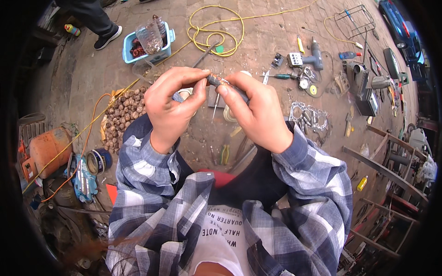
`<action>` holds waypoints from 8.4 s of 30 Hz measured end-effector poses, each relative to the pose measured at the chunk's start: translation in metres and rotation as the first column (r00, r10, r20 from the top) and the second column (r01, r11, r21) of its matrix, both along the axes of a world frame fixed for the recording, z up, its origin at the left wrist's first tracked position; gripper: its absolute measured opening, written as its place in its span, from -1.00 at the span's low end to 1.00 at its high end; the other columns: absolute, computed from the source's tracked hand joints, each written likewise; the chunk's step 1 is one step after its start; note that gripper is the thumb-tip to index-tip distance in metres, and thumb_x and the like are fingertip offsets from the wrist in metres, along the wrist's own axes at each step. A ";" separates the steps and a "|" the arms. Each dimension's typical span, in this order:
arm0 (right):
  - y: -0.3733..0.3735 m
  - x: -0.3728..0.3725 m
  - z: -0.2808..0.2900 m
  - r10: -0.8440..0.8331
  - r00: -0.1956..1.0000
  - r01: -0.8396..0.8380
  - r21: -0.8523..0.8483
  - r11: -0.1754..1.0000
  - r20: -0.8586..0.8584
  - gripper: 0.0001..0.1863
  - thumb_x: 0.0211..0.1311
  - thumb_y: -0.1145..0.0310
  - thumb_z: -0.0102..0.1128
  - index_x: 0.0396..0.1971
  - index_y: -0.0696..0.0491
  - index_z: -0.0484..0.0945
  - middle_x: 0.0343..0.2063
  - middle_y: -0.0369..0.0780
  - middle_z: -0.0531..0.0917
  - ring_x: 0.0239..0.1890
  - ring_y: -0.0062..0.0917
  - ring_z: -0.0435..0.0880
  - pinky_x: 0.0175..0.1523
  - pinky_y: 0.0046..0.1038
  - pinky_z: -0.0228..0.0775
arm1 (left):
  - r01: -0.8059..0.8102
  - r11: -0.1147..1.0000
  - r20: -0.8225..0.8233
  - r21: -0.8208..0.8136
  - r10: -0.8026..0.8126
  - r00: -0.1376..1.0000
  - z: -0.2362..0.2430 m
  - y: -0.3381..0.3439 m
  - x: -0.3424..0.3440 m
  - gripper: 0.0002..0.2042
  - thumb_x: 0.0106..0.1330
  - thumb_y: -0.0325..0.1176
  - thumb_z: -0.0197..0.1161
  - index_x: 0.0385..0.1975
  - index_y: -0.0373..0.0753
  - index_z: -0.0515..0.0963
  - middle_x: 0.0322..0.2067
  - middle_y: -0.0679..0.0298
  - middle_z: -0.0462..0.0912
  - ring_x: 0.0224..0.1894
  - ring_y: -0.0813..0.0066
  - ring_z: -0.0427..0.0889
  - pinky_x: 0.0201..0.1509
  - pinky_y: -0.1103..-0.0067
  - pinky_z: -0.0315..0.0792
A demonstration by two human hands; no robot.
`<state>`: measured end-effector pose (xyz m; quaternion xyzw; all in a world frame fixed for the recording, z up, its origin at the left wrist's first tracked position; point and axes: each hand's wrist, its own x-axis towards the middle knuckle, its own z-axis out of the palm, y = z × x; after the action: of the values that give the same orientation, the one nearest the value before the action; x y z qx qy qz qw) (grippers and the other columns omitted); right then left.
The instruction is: The person sits on a low stool and uses a hammer and chisel to shape a small metal piece. They repeatedly strike the metal, inspect it, and adjust its position. The person then walks to a table, picks up a roll of tape, and returns to the work area.
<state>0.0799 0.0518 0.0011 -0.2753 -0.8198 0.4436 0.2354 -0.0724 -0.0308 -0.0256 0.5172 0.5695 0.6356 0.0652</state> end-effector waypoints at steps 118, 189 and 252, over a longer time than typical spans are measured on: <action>0.036 0.029 0.003 -0.077 0.989 0.062 0.113 0.992 0.130 -0.83 0.18 0.42 0.18 -0.26 0.16 0.61 -0.58 -0.25 0.43 -0.51 -0.58 0.39 -0.39 -0.55 0.21 | 0.375 0.905 0.556 -0.200 -0.210 0.804 -0.008 0.013 0.010 -0.66 0.28 -0.38 0.22 0.02 -0.37 0.47 -0.25 0.39 0.52 -0.29 0.75 0.38 -0.19 0.76 0.30; -0.139 0.091 -0.045 -0.272 0.962 0.245 -0.540 0.805 0.030 -0.78 0.31 0.34 0.05 -0.24 0.16 0.59 -0.57 -0.43 0.48 -0.56 -0.83 0.34 -0.46 -0.73 0.11 | 0.509 0.859 0.657 -0.047 -0.357 0.664 -0.064 -0.080 0.082 -0.76 0.32 -0.34 0.16 -0.08 -0.28 0.52 -0.44 0.44 0.50 -0.44 0.79 0.40 -0.39 0.79 0.28; -0.195 0.078 -0.145 -0.715 0.698 0.523 -0.649 0.553 -0.048 -0.73 0.19 0.44 0.09 -0.12 0.20 0.45 -0.20 -0.17 0.59 -0.10 -0.53 0.55 0.02 -0.50 0.33 | 0.556 0.812 0.956 -0.176 0.008 0.292 -0.124 -0.113 0.155 -0.79 0.36 -0.40 -0.05 -0.12 -0.30 0.46 -0.36 0.31 0.52 -0.30 0.59 0.48 -0.18 0.66 0.36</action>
<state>0.1581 -0.1429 -0.1438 -0.5354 -0.4388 0.5979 0.4041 0.0827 -0.1436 -0.1496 0.1208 0.4635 0.6260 0.6154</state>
